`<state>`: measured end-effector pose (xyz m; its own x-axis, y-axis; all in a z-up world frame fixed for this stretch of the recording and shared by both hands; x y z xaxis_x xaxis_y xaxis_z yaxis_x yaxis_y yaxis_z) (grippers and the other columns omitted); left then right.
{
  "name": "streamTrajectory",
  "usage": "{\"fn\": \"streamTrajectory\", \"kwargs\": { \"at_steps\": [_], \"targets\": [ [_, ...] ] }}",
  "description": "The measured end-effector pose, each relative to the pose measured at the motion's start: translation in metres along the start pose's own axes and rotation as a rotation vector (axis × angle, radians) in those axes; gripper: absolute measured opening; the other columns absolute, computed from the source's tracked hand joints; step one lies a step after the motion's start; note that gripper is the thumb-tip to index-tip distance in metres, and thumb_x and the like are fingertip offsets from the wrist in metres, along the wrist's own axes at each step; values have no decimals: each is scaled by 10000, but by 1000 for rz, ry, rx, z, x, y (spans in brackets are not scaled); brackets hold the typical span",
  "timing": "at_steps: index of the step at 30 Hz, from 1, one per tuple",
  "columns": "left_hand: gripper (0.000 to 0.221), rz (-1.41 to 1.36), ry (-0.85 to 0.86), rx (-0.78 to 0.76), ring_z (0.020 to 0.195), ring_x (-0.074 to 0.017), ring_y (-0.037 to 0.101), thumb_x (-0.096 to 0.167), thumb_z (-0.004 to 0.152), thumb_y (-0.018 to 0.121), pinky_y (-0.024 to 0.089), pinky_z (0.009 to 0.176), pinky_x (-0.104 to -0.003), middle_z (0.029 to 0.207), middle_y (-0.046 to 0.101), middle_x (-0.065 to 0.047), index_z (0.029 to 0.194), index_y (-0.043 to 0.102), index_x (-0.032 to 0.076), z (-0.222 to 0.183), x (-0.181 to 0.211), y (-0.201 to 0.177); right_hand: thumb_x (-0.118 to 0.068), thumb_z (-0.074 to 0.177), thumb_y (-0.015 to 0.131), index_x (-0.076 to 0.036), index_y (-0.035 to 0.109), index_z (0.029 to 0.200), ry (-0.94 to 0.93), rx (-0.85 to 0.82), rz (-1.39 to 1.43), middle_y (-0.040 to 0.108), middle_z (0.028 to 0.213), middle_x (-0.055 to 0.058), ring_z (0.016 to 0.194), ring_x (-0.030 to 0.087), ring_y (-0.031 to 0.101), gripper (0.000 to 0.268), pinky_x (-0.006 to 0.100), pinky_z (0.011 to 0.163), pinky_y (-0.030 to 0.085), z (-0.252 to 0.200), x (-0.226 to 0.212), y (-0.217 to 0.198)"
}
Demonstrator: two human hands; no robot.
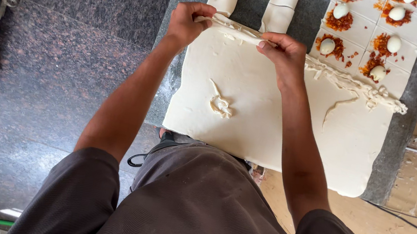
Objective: The person shapes and rolls dough by hand on a counter, forming long cylinders and patterned edges for pastries.
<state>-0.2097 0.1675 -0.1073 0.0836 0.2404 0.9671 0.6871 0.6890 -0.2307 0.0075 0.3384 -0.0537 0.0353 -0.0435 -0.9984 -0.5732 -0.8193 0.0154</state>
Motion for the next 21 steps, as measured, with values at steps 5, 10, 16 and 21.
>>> {"fn": "streamTrajectory", "kwargs": {
  "at_steps": [5,10,16,21],
  "targets": [
    [266,-90,48,-68,914,-95,693,-1,928,740,587,841,-244,1067,784,-23,1182,773,71,-12,-7,13,-26,893,782,57,721,1147,93,-13,93,726,999,61,915,110,703,274,268,887,618,-7,9,-4],
    [447,-388,-163,-553,1008,-134,621,79,921,590,574,875,-299,1075,662,-19,1359,679,86,-100,-7,61,-67,894,804,-4,724,1221,217,-187,-14,671,995,30,910,87,636,343,239,820,554,-61,23,4],
    [475,123,-182,-761,1011,-246,602,130,998,549,537,882,-385,1208,618,-142,1473,551,111,-167,-7,91,-231,801,890,-85,769,1182,233,-403,-406,610,905,27,712,92,551,425,241,635,499,-127,48,57],
    [601,36,-113,-846,1144,-225,611,94,935,539,529,940,-374,1327,626,-135,1531,468,125,-186,29,76,-315,798,863,-85,742,1153,268,-450,-425,683,892,21,703,74,584,440,258,617,497,-155,35,82]
  ]
}}
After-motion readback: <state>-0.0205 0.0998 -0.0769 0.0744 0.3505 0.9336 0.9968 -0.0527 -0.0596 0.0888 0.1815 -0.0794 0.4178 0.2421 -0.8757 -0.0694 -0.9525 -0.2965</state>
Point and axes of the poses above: each hand's wrist, its own z-axis towards the middle knuckle, its own y-axis out of the palm, x = y × z, the point moved 10 cm from there along z, towards the middle knuckle
